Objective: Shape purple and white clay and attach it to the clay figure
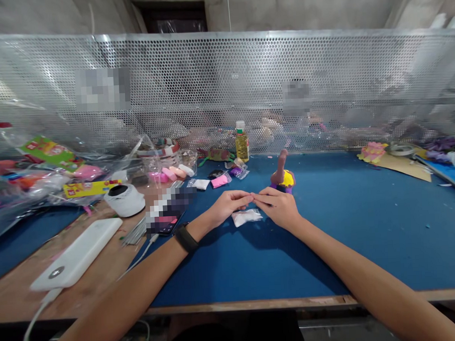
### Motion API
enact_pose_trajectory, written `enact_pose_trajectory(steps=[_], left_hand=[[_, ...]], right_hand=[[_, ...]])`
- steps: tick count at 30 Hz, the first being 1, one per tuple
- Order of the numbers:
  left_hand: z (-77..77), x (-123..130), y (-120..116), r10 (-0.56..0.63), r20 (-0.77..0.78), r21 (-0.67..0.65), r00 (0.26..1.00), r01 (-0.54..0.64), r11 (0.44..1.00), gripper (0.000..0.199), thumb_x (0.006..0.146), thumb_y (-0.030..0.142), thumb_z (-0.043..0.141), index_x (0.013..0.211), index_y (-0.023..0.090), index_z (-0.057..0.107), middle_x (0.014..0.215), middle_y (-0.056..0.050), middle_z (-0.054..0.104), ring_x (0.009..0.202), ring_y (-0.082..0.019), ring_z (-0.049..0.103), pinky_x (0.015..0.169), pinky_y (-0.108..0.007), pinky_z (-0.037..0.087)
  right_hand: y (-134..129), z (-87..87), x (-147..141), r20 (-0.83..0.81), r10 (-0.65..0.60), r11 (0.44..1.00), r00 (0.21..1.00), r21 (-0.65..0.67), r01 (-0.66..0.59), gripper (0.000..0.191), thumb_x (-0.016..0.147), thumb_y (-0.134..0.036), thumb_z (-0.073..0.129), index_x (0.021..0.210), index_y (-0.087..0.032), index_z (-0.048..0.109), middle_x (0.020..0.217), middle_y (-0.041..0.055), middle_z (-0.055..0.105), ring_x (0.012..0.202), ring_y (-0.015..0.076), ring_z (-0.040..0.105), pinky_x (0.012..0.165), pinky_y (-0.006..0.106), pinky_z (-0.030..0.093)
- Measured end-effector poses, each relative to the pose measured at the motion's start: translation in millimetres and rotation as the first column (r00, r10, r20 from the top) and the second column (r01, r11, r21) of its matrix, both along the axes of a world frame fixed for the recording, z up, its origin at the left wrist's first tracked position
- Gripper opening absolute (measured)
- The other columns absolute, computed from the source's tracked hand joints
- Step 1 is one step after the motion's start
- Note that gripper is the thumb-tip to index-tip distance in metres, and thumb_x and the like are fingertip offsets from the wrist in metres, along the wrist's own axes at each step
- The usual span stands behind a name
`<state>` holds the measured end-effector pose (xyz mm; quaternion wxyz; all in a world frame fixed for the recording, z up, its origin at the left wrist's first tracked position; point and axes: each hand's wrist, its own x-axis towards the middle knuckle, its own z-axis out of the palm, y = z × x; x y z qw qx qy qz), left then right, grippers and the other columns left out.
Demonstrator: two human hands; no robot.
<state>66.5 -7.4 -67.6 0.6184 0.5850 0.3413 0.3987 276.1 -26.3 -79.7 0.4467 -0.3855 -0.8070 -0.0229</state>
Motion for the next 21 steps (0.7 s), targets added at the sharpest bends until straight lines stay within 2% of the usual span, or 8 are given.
enact_pose_trajectory(steps=[5, 11, 13, 15, 18, 21], left_hand=[[3.1, -2, -2, -0.016, -0.043, 0.065, 0.999, 0.019, 0.998, 0.059, 0.064, 0.061, 0.089, 0.093, 0.011, 0.081, 0.073, -0.003, 0.065, 0.067, -0.01, 0.045, 0.064, -0.026, 0.033], [3.9, -3, -3, -0.048, -0.064, 0.07, 0.997, 0.053, 0.996, 0.05, 0.071, 0.058, 0.086, 0.089, 0.012, 0.077, 0.074, -0.001, 0.062, 0.067, -0.01, 0.047, 0.064, -0.026, 0.035], [3.1, -3, -2, -0.049, -0.034, 0.052, 0.998, 0.05, 0.997, 0.046, 0.075, 0.056, 0.083, 0.087, 0.013, 0.073, 0.079, -0.002, 0.064, 0.07, -0.01, 0.051, 0.067, -0.025, 0.038], [1.6, -2, 1, -0.023, 0.015, -0.008, 1.0, 0.024, 1.0, 0.045, 0.081, 0.057, 0.078, 0.084, 0.014, 0.067, 0.081, -0.002, 0.064, 0.072, -0.011, 0.056, 0.068, -0.025, 0.041], [-1.7, -2, 7, 0.047, 0.072, -0.083, 0.996, -0.041, 0.996, 0.049, 0.088, 0.064, 0.067, 0.078, 0.017, 0.056, 0.071, 0.001, 0.061, 0.065, -0.012, 0.058, 0.066, -0.026, 0.043], [-4.9, -3, 12, 0.097, 0.066, -0.015, 0.993, -0.096, 0.995, 0.051, 0.088, 0.066, 0.066, 0.077, 0.016, 0.06, 0.066, 0.0, 0.06, 0.062, -0.011, 0.056, 0.066, -0.027, 0.044]], right_hand=[[2, -1.0, 3, 0.034, 0.031, 0.991, 0.999, 0.13, -0.035, 0.025, 0.102, -0.032, 0.062, 0.098, -0.027, 0.086, 0.09, 0.0019, 0.081, 0.074, 0.0127, 0.075, 0.066, 0.022, 0.057], [-1, 5.6, 5, 0.087, 0.023, 0.98, 0.996, 0.196, -0.04, 0.022, 0.101, -0.031, 0.064, 0.094, -0.027, 0.084, 0.09, 0.0008, 0.082, 0.073, 0.0126, 0.076, 0.065, 0.021, 0.056], [-2, 8.6, 7, 0.074, 0.013, 0.983, 0.997, 0.181, -0.026, 0.02, 0.101, -0.03, 0.065, 0.093, -0.025, 0.083, 0.092, 0.0012, 0.082, 0.075, 0.0135, 0.076, 0.068, 0.023, 0.057], [-3, 11.2, 9, 0.054, -0.008, 0.99, 0.998, 0.142, 0.0, 0.019, 0.101, -0.03, 0.064, 0.093, -0.023, 0.08, 0.089, 0.0019, 0.081, 0.066, 0.0125, 0.073, 0.065, 0.024, 0.055], [-2, 13.4, 12, 0.026, -0.057, 0.992, 0.998, 0.112, 0.054, 0.022, 0.102, -0.034, 0.061, 0.094, -0.019, 0.076, 0.075, 0.0017, 0.077, 0.051, 0.0113, 0.064, 0.056, 0.025, 0.051], [-1, 13.7, 13, 0.017, -0.046, 0.994, 0.999, 0.102, 0.045, 0.026, 0.103, -0.037, 0.06, 0.094, -0.019, 0.077, 0.069, 0.0015, 0.075, 0.048, 0.012, 0.063, 0.054, 0.025, 0.051]])
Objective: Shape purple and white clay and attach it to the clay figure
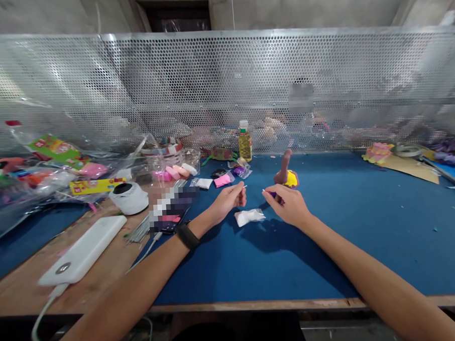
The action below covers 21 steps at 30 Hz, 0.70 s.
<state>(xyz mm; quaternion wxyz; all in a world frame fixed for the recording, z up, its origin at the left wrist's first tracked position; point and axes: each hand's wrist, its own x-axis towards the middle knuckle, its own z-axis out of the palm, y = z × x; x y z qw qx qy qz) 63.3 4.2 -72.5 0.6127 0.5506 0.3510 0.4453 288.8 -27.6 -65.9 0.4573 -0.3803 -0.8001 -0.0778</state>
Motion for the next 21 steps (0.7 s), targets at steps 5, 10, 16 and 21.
enact_pose_trajectory(steps=[5, 10, 16, 21], left_hand=[[-2.9, -1, 0, 0.008, -0.023, 0.098, 1.0, -0.005, 0.995, 0.048, 0.08, 0.055, 0.08, 0.103, 0.012, 0.078, 0.095, -0.01, 0.077, 0.071, -0.012, 0.059, 0.072, -0.028, 0.048], [0.9, -1, -4, -0.031, -0.014, 0.101, 0.999, 0.032, 0.994, 0.046, 0.072, 0.049, 0.087, 0.098, 0.012, 0.08, 0.094, -0.011, 0.079, 0.07, -0.012, 0.06, 0.072, -0.028, 0.049], [6.6, 1, -11, -0.06, -0.027, 0.116, 0.998, 0.062, 0.991, 0.044, 0.069, 0.051, 0.089, 0.088, 0.013, 0.081, 0.085, -0.008, 0.077, 0.062, -0.01, 0.055, 0.065, -0.026, 0.046], [6.4, 3, -13, -0.089, -0.041, 0.102, 0.995, 0.092, 0.99, 0.052, 0.074, 0.058, 0.084, 0.1, 0.012, 0.083, 0.091, -0.01, 0.078, 0.067, -0.011, 0.059, 0.068, -0.026, 0.048]], right_hand=[[1, -0.7, -2, -0.024, 0.066, 0.998, 0.998, 0.001, -0.066, 0.022, 0.102, -0.033, 0.062, 0.103, -0.023, 0.081, 0.088, 0.0037, 0.083, 0.053, 0.0139, 0.071, 0.061, 0.027, 0.06], [2, -2.6, -3, -0.041, 0.125, 0.99, 0.991, -0.061, -0.127, 0.023, 0.103, -0.031, 0.06, 0.107, -0.025, 0.082, 0.092, 0.0015, 0.084, 0.055, 0.0146, 0.074, 0.063, 0.027, 0.064], [1, -2.2, -4, -0.029, 0.197, 0.98, 0.98, 0.037, -0.196, 0.017, 0.1, -0.027, 0.066, 0.102, -0.024, 0.083, 0.092, 0.0016, 0.084, 0.071, 0.0168, 0.079, 0.074, 0.026, 0.066], [1, -0.5, -5, -0.012, 0.214, 0.974, 0.977, 0.083, -0.212, 0.017, 0.1, -0.024, 0.066, 0.101, -0.026, 0.083, 0.094, 0.0018, 0.083, 0.082, 0.0178, 0.079, 0.08, 0.028, 0.067]])
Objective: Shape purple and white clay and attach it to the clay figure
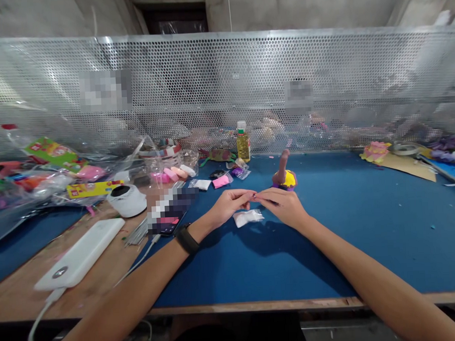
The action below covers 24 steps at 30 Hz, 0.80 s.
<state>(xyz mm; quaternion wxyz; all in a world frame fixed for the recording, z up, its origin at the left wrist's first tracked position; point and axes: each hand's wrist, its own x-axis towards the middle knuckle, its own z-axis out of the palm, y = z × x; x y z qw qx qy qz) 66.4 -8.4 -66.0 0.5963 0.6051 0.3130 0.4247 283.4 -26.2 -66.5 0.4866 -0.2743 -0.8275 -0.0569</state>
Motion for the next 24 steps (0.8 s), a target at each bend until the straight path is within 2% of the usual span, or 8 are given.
enact_pose_trajectory(steps=[6, 10, 13, 16, 18, 21, 24], left_hand=[[-1.1, -2, 1, -0.06, -0.047, 0.03, 0.997, 0.062, 0.998, 0.06, 0.075, 0.063, 0.082, 0.102, 0.01, 0.083, 0.093, -0.014, 0.08, 0.069, -0.014, 0.063, 0.07, -0.029, 0.051], [-2.0, -1, 0, -0.094, -0.058, 0.029, 0.994, 0.096, 0.995, 0.058, 0.074, 0.062, 0.083, 0.101, 0.01, 0.083, 0.095, -0.016, 0.08, 0.068, -0.014, 0.063, 0.069, -0.03, 0.051], [-1.7, -1, 0, -0.094, -0.061, 0.007, 0.994, 0.094, 0.996, 0.056, 0.072, 0.06, 0.085, 0.098, 0.011, 0.082, 0.093, -0.015, 0.08, 0.067, -0.014, 0.062, 0.066, -0.028, 0.049], [-1.7, -2, 3, -0.064, -0.05, -0.012, 0.997, 0.063, 0.998, 0.055, 0.073, 0.061, 0.084, 0.093, 0.011, 0.079, 0.092, -0.013, 0.079, 0.066, -0.012, 0.061, 0.067, -0.027, 0.048], [-2.4, -3, 5, -0.03, -0.046, -0.027, 0.998, 0.029, 0.999, 0.055, 0.075, 0.064, 0.081, 0.093, 0.012, 0.075, 0.092, -0.012, 0.079, 0.063, -0.011, 0.06, 0.066, -0.027, 0.049], [-4.1, -5, 9, 0.036, -0.062, -0.013, 0.997, -0.037, 0.999, 0.056, 0.08, 0.068, 0.075, 0.091, 0.013, 0.069, 0.082, -0.007, 0.074, 0.056, -0.009, 0.056, 0.059, -0.026, 0.045], [-4.9, -7, 11, 0.078, -0.078, 0.068, 0.994, -0.073, 0.995, 0.053, 0.082, 0.066, 0.073, 0.088, 0.013, 0.069, 0.07, -0.002, 0.066, 0.053, -0.008, 0.05, 0.055, -0.024, 0.039]], right_hand=[[2, -2.0, 3, 0.023, -0.012, 1.0, 1.0, -0.022, 0.012, 0.02, 0.1, -0.026, 0.065, 0.102, -0.026, 0.085, 0.093, 0.0043, 0.082, 0.078, 0.0166, 0.077, 0.075, 0.027, 0.065], [2, -2.6, 4, 0.02, -0.004, 0.996, 1.0, -0.091, 0.006, 0.023, 0.101, -0.03, 0.063, 0.099, -0.027, 0.086, 0.091, 0.0049, 0.08, 0.075, 0.0159, 0.074, 0.069, 0.027, 0.062], [1, -0.9, 3, -0.002, 0.018, 0.988, 1.0, -0.152, -0.018, 0.025, 0.101, -0.034, 0.062, 0.096, -0.026, 0.086, 0.089, 0.005, 0.079, 0.073, 0.0161, 0.073, 0.068, 0.028, 0.062], [-1, 1.9, 1, -0.034, -0.016, 0.978, 0.999, -0.209, 0.008, 0.026, 0.1, -0.039, 0.064, 0.092, -0.024, 0.083, 0.087, 0.0053, 0.079, 0.069, 0.0158, 0.072, 0.066, 0.028, 0.061], [-1, 3.2, 1, -0.055, -0.06, 0.957, 0.997, -0.287, 0.042, 0.026, 0.099, -0.042, 0.065, 0.09, -0.022, 0.079, 0.08, 0.0043, 0.077, 0.059, 0.0143, 0.069, 0.059, 0.026, 0.059], [0, 2.8, 2, -0.108, -0.087, 0.897, 0.99, -0.442, 0.03, 0.03, 0.1, -0.048, 0.061, 0.091, -0.021, 0.07, 0.062, 0.0005, 0.071, 0.047, 0.0138, 0.065, 0.046, 0.023, 0.052], [2, 0.2, 3, -0.143, -0.068, 0.858, 0.987, -0.514, -0.015, 0.032, 0.101, -0.051, 0.058, 0.09, -0.021, 0.066, 0.058, -0.0001, 0.069, 0.047, 0.0156, 0.068, 0.045, 0.023, 0.052]])
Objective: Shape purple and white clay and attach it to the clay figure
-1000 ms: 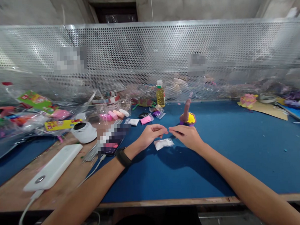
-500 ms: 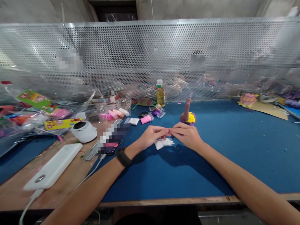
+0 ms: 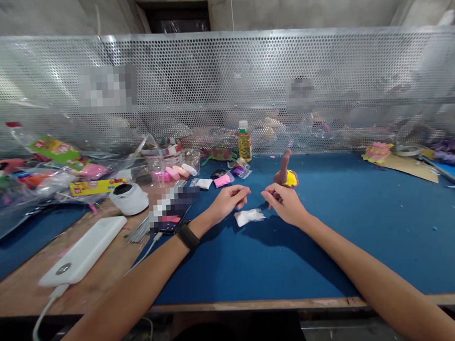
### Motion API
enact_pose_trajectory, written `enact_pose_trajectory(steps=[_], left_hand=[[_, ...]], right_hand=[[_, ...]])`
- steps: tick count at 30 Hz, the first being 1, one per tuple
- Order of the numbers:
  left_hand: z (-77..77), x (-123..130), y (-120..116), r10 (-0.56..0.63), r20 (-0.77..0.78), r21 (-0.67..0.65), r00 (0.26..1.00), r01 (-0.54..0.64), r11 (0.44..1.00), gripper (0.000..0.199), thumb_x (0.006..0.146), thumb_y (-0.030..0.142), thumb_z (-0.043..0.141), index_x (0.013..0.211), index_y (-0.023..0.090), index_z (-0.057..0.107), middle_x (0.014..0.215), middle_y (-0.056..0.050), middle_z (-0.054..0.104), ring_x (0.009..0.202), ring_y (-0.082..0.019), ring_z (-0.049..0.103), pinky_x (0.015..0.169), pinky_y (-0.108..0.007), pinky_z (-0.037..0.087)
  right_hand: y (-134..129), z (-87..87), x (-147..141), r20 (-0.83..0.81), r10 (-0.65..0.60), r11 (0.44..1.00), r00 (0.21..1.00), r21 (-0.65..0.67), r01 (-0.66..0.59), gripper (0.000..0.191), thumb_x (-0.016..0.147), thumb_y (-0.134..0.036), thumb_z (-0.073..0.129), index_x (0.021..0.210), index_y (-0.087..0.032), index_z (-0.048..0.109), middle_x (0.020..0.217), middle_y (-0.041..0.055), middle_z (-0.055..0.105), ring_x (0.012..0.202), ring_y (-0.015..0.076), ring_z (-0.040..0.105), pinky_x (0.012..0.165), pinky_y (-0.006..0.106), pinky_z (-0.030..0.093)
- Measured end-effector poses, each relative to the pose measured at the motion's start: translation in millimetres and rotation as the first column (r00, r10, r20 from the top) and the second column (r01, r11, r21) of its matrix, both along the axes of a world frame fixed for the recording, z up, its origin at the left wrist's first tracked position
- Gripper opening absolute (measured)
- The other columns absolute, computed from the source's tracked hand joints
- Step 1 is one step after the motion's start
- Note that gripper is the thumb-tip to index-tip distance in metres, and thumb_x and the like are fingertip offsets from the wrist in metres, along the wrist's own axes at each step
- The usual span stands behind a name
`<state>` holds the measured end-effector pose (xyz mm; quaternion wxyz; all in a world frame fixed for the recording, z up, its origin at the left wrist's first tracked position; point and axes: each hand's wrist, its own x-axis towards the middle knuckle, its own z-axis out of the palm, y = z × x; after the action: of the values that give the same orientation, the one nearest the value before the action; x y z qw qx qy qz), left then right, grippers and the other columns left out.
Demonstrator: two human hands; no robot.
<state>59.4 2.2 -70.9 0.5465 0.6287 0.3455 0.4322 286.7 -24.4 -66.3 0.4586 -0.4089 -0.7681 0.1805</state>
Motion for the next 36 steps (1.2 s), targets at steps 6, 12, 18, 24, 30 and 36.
enact_pose_trajectory(steps=[6, 12, 18, 24, 30, 36], left_hand=[[0.4, 0.9, 0.0, -0.03, 0.02, -0.042, 0.999, 0.03, 0.999, 0.04, 0.087, 0.051, 0.076, 0.097, 0.013, 0.069, 0.087, -0.007, 0.074, 0.06, -0.009, 0.057, 0.059, -0.024, 0.044], [-0.4, 3.6, -2.4, -0.053, 0.123, -0.203, 0.991, 0.077, 0.976, 0.023, 0.094, 0.034, 0.072, 0.103, 0.014, 0.067, 0.108, -0.013, 0.078, 0.069, -0.01, 0.068, 0.077, -0.028, 0.055], [-0.5, 5.2, -3.6, -0.094, 0.163, -0.233, 0.982, 0.13, 0.964, 0.027, 0.09, 0.033, 0.079, 0.108, 0.014, 0.073, 0.113, -0.013, 0.077, 0.087, -0.014, 0.073, 0.087, -0.031, 0.057], [-2.8, 6.7, -1.7, -0.089, 0.142, -0.176, 0.986, 0.113, 0.978, 0.04, 0.08, 0.043, 0.086, 0.101, 0.011, 0.075, 0.101, -0.012, 0.079, 0.082, -0.015, 0.073, 0.086, -0.031, 0.057], [4.4, 3.0, -6.7, -0.068, 0.031, -0.059, 0.997, 0.069, 0.996, 0.047, 0.075, 0.055, 0.085, 0.09, 0.011, 0.08, 0.09, -0.012, 0.08, 0.068, -0.013, 0.064, 0.071, -0.029, 0.053], [2.5, 5.0, -7.8, -0.124, -0.009, -0.028, 0.992, 0.124, 0.992, 0.052, 0.076, 0.064, 0.08, 0.086, 0.013, 0.084, 0.086, -0.013, 0.079, 0.065, -0.014, 0.06, 0.063, -0.028, 0.047]], right_hand=[[2.2, -2.9, -1.2, 0.021, -0.002, 1.0, 1.0, 0.015, 0.002, 0.027, 0.096, -0.047, 0.067, 0.093, -0.022, 0.077, 0.062, 0.0003, 0.075, 0.052, 0.0175, 0.072, 0.051, 0.025, 0.058], [2.5, -3.5, -0.1, 0.031, 0.014, 0.998, 0.999, 0.061, -0.016, 0.025, 0.098, -0.042, 0.065, 0.1, -0.023, 0.08, 0.07, 0.0017, 0.079, 0.055, 0.0172, 0.074, 0.054, 0.025, 0.061], [1.4, -1.1, -1.6, 0.072, 0.071, 0.976, 0.995, 0.2, -0.084, 0.023, 0.1, -0.04, 0.065, 0.098, -0.023, 0.081, 0.087, 0.0044, 0.08, 0.056, 0.0134, 0.071, 0.054, 0.025, 0.06], [0.0, 1.1, -3.3, 0.038, 0.061, 0.956, 0.997, 0.286, -0.069, 0.019, 0.096, -0.037, 0.071, 0.09, -0.023, 0.082, 0.084, 0.0043, 0.079, 0.053, 0.0118, 0.068, 0.052, 0.025, 0.059], [0.9, -1.4, -2.0, 0.016, 0.037, 0.961, 0.999, 0.272, -0.04, 0.02, 0.096, -0.038, 0.071, 0.091, -0.024, 0.084, 0.087, 0.005, 0.079, 0.053, 0.0122, 0.067, 0.052, 0.026, 0.06], [-1.5, -1.7, -3.4, 0.012, 0.08, 0.968, 0.997, 0.238, -0.08, 0.022, 0.097, -0.037, 0.068, 0.092, -0.024, 0.085, 0.089, 0.0055, 0.079, 0.054, 0.0118, 0.067, 0.052, 0.026, 0.061]])
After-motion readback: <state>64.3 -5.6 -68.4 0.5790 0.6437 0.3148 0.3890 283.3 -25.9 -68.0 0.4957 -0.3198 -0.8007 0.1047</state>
